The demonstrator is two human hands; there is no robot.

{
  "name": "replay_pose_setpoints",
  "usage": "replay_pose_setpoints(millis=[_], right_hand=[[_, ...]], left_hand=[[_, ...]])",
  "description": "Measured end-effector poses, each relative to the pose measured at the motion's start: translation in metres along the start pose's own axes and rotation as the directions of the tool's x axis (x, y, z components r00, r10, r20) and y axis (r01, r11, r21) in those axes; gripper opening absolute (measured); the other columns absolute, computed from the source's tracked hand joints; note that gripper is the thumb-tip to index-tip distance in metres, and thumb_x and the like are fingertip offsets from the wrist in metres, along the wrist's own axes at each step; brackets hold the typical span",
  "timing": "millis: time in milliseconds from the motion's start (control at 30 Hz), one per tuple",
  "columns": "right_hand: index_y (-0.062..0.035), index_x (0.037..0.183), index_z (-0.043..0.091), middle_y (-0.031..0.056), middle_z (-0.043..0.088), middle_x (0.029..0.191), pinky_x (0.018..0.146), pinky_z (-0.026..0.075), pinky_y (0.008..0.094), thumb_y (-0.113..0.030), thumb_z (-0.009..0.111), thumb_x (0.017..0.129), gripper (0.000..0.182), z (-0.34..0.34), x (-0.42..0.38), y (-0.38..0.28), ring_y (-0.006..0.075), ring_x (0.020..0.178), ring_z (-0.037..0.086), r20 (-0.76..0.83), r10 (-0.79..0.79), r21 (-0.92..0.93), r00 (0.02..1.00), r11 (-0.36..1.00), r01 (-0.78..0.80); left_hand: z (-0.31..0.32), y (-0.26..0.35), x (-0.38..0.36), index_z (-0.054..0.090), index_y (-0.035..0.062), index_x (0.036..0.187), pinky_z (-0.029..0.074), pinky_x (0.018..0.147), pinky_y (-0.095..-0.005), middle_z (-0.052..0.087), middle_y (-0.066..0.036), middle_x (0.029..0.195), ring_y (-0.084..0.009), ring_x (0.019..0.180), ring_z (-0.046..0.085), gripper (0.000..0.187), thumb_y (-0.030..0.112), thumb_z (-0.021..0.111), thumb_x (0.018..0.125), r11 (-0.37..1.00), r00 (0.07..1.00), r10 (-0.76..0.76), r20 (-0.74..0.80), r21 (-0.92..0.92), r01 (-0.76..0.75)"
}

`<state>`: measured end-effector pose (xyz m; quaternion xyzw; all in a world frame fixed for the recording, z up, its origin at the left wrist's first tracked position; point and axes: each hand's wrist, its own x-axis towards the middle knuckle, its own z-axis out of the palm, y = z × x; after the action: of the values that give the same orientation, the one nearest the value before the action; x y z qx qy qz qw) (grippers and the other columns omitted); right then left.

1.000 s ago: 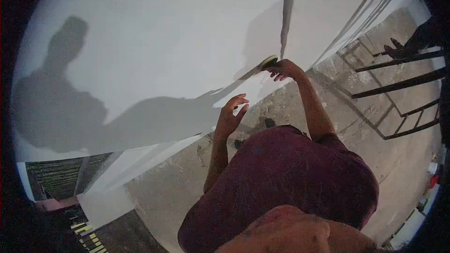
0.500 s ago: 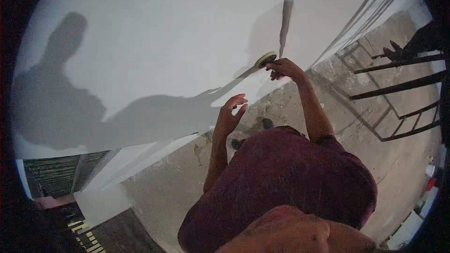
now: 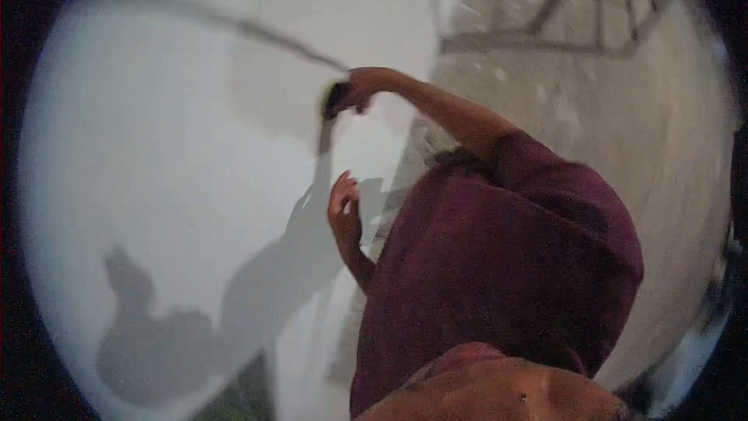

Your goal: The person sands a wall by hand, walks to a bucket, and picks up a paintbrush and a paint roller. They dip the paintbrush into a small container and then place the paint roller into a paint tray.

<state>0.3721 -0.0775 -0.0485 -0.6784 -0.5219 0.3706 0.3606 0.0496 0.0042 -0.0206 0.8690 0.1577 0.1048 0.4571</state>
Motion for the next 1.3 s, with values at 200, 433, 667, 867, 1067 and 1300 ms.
replay_pose_setpoints(millis=[200,433,667,867,1067,1300], right_hand=[[-0.0015,0.105,0.069,0.0118,0.073,0.093,0.069,0.058,0.0359,-0.033,0.068,0.086,0.037,-0.007,0.017,-0.001,0.0238,0.076,0.073,0.122,0.277,0.221,0.953,0.929,-0.298],[-0.0012,0.091,0.072,0.0087,0.074,0.084,0.061,0.057,0.0343,-0.034,0.065,0.086,0.034,0.003,0.046,0.027,0.0221,0.071,0.073,0.028,0.252,0.27,0.967,0.93,-0.251],[-0.0016,0.088,0.072,0.0083,0.073,0.081,0.056,0.056,0.0331,-0.043,0.063,0.088,0.043,-0.006,0.0,-0.003,0.0192,0.065,0.072,-0.174,0.187,0.229,0.967,0.962,-0.145],[0.0004,0.088,0.071,0.0097,0.074,0.083,0.058,0.057,0.034,-0.042,0.064,0.087,0.043,-0.021,-0.018,-0.008,0.0207,0.066,0.072,-0.11,0.188,0.292,0.976,0.945,-0.148],[0.0037,0.093,0.07,0.0129,0.073,0.085,0.061,0.059,0.0356,-0.034,0.061,0.091,0.039,-0.029,-0.019,-0.007,0.0225,0.07,0.072,-0.062,0.219,0.319,0.974,0.929,-0.188],[0.0052,0.095,0.068,0.0138,0.073,0.09,0.061,0.059,0.0336,-0.044,0.063,0.089,0.05,-0.027,-0.002,-0.005,0.0227,0.072,0.073,-0.107,0.172,0.367,0.979,0.922,-0.122]], left_hand=[[0.001,0.02,0.025,0.061,0.0008,0.111,0.043,0.098,-0.0407,0.056,-0.016,0.13,-0.0271,0.113,0.058,0.04,0.038,0.059,0.096,0.984,0.968,-0.137,0.209,-0.083,0.157],[0.017,0.076,0.085,0.057,0.0005,0.12,0.043,0.099,-0.0398,0.055,-0.016,0.131,-0.0266,0.112,0.059,0.043,0.037,0.056,0.098,0.994,0.938,-0.091,0.335,0.084,0.067],[0.034,0.087,0.112,0.056,0.0002,0.122,0.045,0.097,-0.0376,0.056,-0.014,0.131,-0.0237,0.112,0.058,0.041,0.034,0.057,0.098,0.998,0.864,-0.059,0.5,0.062,0.032],[0.038,0.117,0.1,0.055,-0.0009,0.124,0.044,0.097,-0.0356,0.056,-0.014,0.13,-0.0219,0.11,0.058,0.043,0.033,0.057,0.098,0.991,0.879,-0.097,0.467,0.124,0.044],[0.05,0.104,0.097,0.054,-0.0009,0.125,0.042,0.098,-0.0351,0.055,-0.013,0.131,-0.0219,0.111,0.057,0.045,0.035,0.057,0.098,0.991,0.888,-0.134,0.44,0.053,0.123],[0.032,0.078,0.107,0.056,0.0011,0.123,0.043,0.096,-0.0347,0.056,-0.012,0.13,-0.0213,0.111,0.057,0.043,0.036,0.058,0.097,0.988,0.886,-0.154,0.437,0.047,0.149]])
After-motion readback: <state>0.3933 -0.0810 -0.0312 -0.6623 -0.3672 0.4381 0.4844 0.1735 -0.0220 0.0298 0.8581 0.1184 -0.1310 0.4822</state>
